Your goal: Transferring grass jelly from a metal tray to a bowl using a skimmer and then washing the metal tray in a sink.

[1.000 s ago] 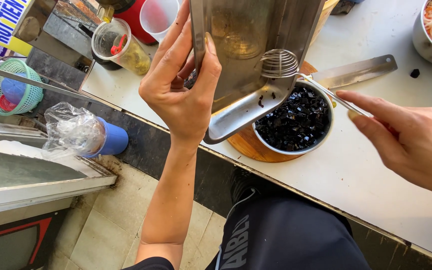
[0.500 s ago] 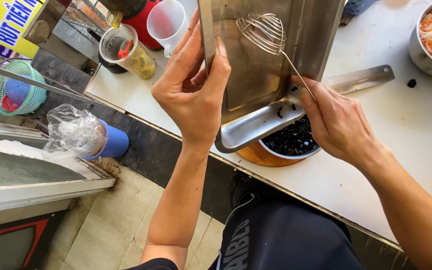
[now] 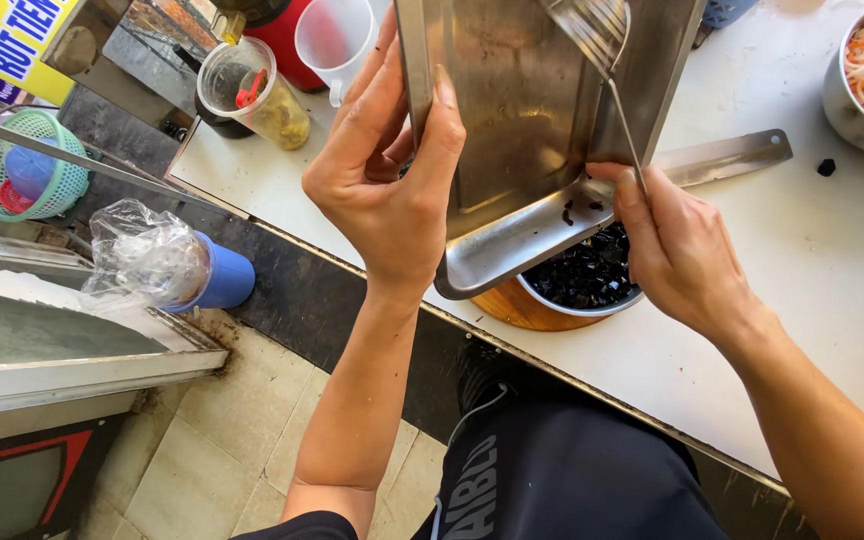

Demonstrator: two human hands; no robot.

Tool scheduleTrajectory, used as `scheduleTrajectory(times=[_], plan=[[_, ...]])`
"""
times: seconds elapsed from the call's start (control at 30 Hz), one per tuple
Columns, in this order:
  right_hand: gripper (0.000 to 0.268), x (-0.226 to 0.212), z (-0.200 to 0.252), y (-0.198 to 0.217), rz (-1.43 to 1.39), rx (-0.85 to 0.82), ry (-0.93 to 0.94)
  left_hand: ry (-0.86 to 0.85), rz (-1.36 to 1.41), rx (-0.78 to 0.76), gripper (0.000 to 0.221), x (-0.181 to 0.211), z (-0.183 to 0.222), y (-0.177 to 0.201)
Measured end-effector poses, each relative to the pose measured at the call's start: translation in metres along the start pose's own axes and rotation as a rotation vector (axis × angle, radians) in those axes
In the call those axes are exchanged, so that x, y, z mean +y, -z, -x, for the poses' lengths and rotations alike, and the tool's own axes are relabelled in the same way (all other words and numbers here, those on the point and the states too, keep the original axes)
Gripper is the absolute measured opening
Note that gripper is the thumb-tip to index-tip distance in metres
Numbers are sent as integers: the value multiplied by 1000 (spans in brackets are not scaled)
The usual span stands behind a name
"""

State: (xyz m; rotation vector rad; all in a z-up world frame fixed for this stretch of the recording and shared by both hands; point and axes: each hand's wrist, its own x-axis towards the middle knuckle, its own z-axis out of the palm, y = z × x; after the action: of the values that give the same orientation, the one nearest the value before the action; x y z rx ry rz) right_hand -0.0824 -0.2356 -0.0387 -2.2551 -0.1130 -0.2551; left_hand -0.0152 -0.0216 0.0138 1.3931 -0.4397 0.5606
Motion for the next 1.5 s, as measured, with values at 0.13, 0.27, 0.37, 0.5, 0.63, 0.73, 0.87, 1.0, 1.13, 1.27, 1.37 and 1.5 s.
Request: scheduleTrajectory(times=[0.13, 0.27, 0.37, 0.5, 0.63, 0.73, 0.87, 1.0, 1.13, 1.27, 1.37, 1.5], plan=[[34, -6, 2, -3, 58, 72, 236, -25, -50, -2, 31, 1, -1, 1], [37, -12, 5, 1, -177, -94, -236, -25, -16, -2, 30, -12, 4, 7], [35, -12, 10, 7, -170, -68, -193, -40, -32, -4, 30, -13, 4, 6], [18, -1, 24, 17, -2, 79, 232, -96, -86, -1, 28, -14, 3, 15], [39, 0, 38, 28, 220, -59, -156, -129, -104, 29, 28, -21, 2, 25], [52, 8, 46, 33, 298, -155, -213, -138, -99, 27, 30, -22, 3, 27], [43, 6, 50, 38, 312, -201, -163, -98, -77, 56, 31, -10, 1, 21], [42, 20, 70, 46, 299, -197, -175, -137, -115, 85, 37, -19, 13, 19], [45, 42, 96, 59, 328, -205, -168, -212, -195, 45, 37, -29, 17, 23], [44, 52, 107, 63, 407, -224, -332, -217, -137, 48, 32, -35, 19, 27], [43, 40, 99, 64, 369, -248, -422, -191, -174, 81, 34, -31, 19, 29], [49, 25, 87, 58, 551, -344, -533, -153, -165, 144, 31, -33, 18, 40]])
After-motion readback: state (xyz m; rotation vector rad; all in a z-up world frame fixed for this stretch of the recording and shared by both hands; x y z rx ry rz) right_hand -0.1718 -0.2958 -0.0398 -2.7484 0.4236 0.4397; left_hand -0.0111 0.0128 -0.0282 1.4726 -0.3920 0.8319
